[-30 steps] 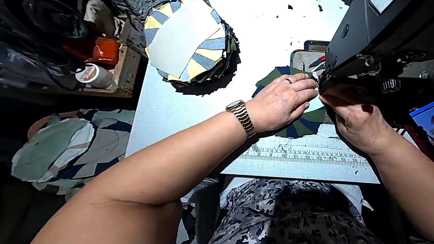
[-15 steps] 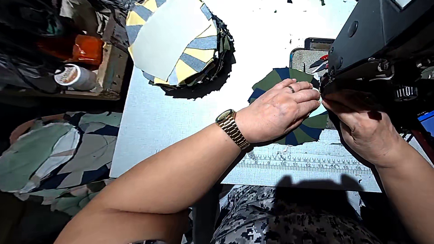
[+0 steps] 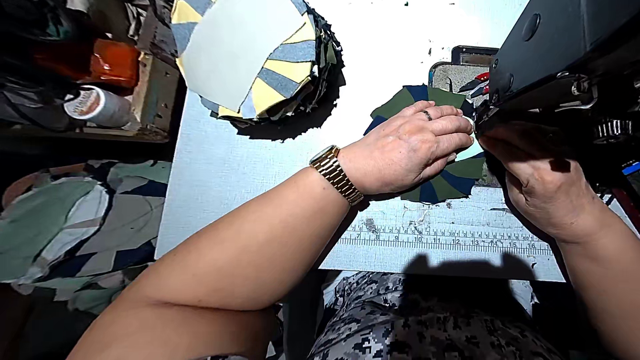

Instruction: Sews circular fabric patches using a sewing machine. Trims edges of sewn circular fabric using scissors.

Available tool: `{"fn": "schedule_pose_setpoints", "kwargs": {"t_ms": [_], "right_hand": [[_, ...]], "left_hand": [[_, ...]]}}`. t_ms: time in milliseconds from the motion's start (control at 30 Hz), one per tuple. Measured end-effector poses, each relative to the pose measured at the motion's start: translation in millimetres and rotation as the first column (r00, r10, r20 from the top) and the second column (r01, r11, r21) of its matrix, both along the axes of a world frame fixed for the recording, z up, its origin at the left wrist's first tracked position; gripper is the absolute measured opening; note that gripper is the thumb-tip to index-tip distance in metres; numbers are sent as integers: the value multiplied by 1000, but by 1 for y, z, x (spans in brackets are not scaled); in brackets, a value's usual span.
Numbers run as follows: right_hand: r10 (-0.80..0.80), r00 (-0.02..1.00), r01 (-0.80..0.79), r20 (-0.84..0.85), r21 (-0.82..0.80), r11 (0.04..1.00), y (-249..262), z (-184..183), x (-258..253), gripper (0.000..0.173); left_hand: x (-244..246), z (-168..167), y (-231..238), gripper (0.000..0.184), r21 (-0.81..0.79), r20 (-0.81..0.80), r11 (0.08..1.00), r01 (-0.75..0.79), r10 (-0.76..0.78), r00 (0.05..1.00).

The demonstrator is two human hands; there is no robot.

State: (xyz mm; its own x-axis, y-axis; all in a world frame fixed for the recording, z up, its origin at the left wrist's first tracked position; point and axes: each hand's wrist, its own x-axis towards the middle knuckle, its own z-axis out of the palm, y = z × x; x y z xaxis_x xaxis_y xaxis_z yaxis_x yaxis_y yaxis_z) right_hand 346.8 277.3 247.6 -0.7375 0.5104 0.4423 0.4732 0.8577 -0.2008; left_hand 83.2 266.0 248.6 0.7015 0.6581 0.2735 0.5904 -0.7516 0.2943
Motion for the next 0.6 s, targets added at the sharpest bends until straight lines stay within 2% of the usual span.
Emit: {"fn": "schedule_pose_setpoints", "kwargs": {"t_ms": [100, 267, 600], "right_hand": [[44, 997, -43, -69, 16, 999, -2, 0, 1, 26], [66, 996, -65, -62, 11, 998, -2, -3, 3, 23], [-11, 999, 12, 30, -20, 1000, -2, 1, -1, 32]], "left_hand": [[0, 2, -2, 36, 27, 12, 999, 24, -24, 1000], [-3, 4, -3, 31, 25, 56, 994, 109, -111, 992], [-7, 4, 4, 35, -27, 36, 999, 43, -42, 998]]}}
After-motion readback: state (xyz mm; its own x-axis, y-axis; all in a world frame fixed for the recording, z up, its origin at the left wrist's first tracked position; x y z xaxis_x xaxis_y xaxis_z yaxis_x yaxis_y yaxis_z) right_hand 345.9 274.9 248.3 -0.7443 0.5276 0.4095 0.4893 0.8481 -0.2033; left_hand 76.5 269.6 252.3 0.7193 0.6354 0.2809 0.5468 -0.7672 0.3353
